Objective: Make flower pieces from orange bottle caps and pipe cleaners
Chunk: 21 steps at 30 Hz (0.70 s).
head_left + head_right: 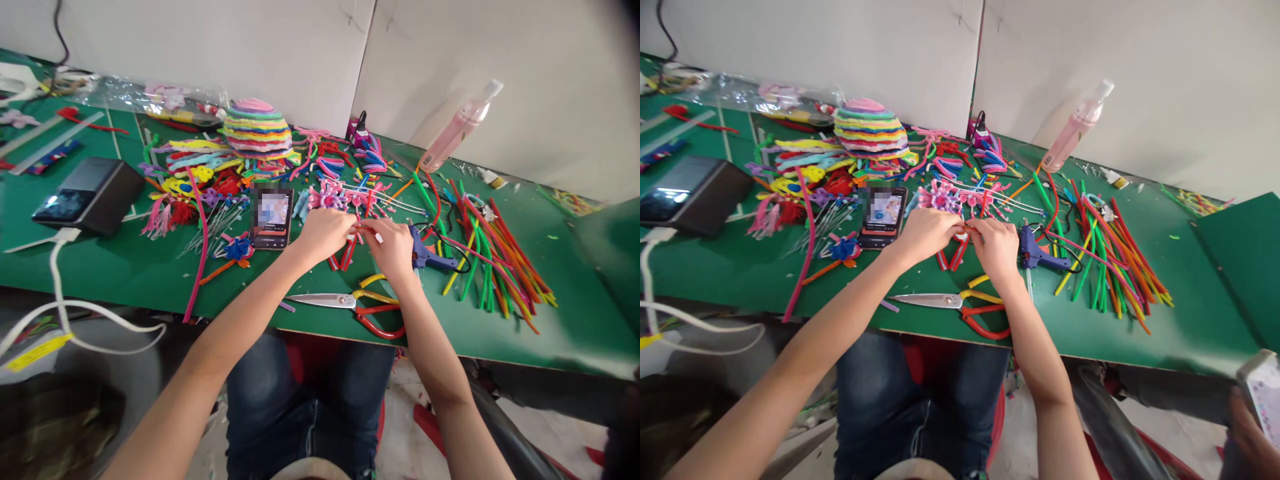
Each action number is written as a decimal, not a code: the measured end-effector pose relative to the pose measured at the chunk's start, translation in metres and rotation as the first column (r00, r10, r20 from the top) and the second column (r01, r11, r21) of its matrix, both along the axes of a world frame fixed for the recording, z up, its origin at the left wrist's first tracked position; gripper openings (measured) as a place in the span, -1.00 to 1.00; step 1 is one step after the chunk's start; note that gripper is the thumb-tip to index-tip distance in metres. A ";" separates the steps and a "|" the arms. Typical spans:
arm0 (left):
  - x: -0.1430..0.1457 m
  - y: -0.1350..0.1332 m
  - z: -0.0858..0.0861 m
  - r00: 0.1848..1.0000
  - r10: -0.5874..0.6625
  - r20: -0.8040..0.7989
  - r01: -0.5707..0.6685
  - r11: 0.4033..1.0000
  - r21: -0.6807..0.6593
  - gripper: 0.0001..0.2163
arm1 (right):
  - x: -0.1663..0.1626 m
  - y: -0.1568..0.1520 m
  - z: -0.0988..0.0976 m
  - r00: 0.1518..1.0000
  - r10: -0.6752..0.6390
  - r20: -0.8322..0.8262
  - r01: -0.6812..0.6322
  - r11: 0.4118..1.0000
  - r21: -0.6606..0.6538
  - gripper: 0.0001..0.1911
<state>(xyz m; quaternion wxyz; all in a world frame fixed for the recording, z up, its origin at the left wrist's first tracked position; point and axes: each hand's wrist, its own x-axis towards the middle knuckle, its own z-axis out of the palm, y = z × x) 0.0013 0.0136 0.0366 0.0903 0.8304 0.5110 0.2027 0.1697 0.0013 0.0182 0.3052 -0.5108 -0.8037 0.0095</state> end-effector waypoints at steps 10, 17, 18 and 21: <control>0.004 0.010 -0.015 0.709 0.057 0.703 -0.022 0.998 -0.059 -0.90 | -0.009 0.002 -0.007 0.805 -0.043 -0.591 -0.145 0.953 -0.267 -0.80; 0.012 0.009 -0.020 0.534 0.097 0.840 0.041 0.989 -0.140 -0.87 | -0.014 0.001 -0.004 0.655 -0.106 -0.748 -0.243 0.908 -0.342 -0.71; 0.013 0.009 -0.020 0.533 0.098 0.840 0.040 0.989 -0.141 -0.88 | -0.015 0.001 -0.004 0.648 -0.113 -0.753 -0.244 0.906 -0.346 -0.70; 0.014 0.008 -0.020 0.550 0.084 0.831 0.004 0.995 -0.103 -0.92 | -0.016 0.000 -0.004 0.636 -0.112 -0.764 -0.264 0.898 -0.351 -0.67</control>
